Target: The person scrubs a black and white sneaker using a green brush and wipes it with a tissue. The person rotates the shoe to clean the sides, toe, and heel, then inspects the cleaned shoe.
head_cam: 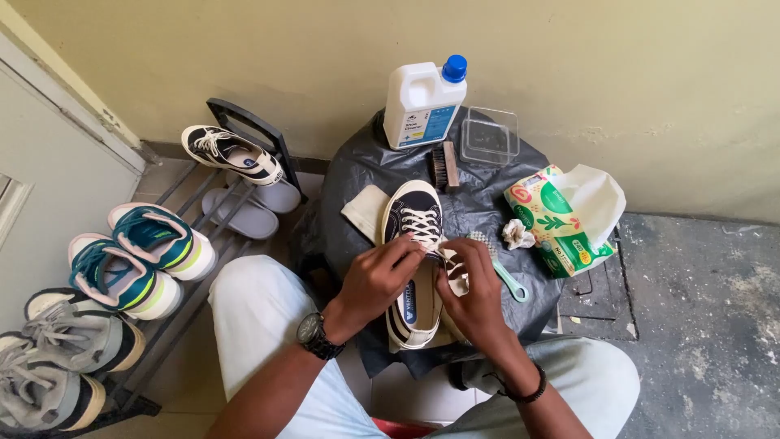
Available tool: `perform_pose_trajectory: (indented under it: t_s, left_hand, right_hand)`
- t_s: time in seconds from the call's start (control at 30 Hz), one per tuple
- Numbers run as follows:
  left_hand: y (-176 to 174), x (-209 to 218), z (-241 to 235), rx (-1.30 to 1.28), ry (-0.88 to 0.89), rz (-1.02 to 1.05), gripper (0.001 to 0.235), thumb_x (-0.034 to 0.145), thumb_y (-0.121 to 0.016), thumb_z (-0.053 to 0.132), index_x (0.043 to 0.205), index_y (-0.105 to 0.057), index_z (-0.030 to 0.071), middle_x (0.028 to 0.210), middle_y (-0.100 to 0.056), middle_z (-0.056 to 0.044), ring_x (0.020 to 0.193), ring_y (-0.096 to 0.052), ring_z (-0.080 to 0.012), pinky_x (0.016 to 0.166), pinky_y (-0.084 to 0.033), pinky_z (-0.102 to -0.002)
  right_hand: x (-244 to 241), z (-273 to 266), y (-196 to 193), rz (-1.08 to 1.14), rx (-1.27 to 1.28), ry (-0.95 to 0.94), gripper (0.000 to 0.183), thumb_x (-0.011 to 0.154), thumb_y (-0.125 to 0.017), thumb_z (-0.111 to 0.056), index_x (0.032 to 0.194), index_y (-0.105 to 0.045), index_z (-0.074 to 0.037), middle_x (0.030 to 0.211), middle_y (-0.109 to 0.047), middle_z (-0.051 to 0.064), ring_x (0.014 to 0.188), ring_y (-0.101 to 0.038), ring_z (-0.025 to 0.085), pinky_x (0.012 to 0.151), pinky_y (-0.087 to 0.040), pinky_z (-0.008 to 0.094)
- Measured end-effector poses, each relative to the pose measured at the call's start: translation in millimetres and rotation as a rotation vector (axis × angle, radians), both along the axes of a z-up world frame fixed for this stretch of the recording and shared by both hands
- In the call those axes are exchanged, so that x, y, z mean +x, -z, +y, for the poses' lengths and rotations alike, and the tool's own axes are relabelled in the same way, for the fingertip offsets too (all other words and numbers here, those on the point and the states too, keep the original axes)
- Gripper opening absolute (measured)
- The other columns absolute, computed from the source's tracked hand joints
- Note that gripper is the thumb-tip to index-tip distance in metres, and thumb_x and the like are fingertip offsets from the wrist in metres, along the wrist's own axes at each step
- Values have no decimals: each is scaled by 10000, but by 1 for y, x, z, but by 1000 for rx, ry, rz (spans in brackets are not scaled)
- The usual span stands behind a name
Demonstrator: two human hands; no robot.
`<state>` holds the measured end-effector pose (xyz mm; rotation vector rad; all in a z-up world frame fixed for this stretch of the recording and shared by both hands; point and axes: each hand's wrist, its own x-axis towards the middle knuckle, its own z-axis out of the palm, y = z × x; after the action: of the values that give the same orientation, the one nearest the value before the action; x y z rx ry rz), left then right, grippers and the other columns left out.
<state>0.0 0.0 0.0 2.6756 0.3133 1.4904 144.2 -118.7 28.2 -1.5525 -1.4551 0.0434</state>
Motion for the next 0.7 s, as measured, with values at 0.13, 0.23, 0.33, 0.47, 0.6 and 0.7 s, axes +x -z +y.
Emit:
perform_pose_trajectory:
  t_s: [0.13, 0.23, 0.33, 0.47, 0.6, 0.7]
  left_hand:
    - [-1, -2, 3, -73, 59, 66, 159, 912, -738, 18, 1063, -715, 62, 1048, -652, -78, 1053, -734, -319, 812, -636, -398]
    - [-7, -8, 5, -69, 107, 125, 165, 886, -759, 30, 1037, -731, 91, 1083, -643, -79, 1067, -719, -310, 858, -614, -399]
    - [-16, -11, 9, -67, 186, 138, 143, 870, -762, 8, 992, -730, 75, 1063, -635, -97, 1101, -691, -326, 930, -578, -428]
    - [-26, -15, 10, -63, 253, 157, 131, 866, -783, 35, 978, -731, 77, 1023, -628, -93, 1087, -668, -308, 930, -553, -432]
    - [-21, -15, 10, -57, 243, 189, 128, 896, -749, 55, 1016, -718, 88, 1009, -621, -71, 1058, -656, -274, 914, -546, -407]
    - [-26, -17, 11, -114, 268, 190, 165, 884, -746, 39, 1037, -687, 60, 1031, -621, -91, 1066, -653, -292, 913, -544, -419]
  right_hand:
    - [-4, 1, -7, -139, 63, -20, 309, 840, -687, 105, 1127, -677, -6, 1120, -591, 173, 792, -694, 346, 619, -636, 387]
    - [-2, -1, 3, -240, 107, -34, 229, 832, -722, 69, 1039, -702, -26, 1114, -612, 171, 772, -698, 339, 626, -620, 415]
    - [0, -1, 6, -349, 134, -44, 195, 806, -741, 73, 951, -716, -55, 1083, -652, 146, 731, -697, 296, 627, -607, 394]
    - [-3, -2, -16, -269, 132, -120, 151, 798, -776, 68, 867, -699, -41, 1021, -687, 144, 691, -702, 308, 604, -600, 409]
    - [15, -7, -18, -123, 27, -141, 62, 857, -777, -29, 849, -719, -50, 975, -733, 111, 706, -726, 311, 622, -595, 381]
    - [52, -12, -12, -104, -166, 52, 78, 931, -753, -102, 882, -724, -48, 769, -707, 149, 581, -686, 356, 537, -551, 426]
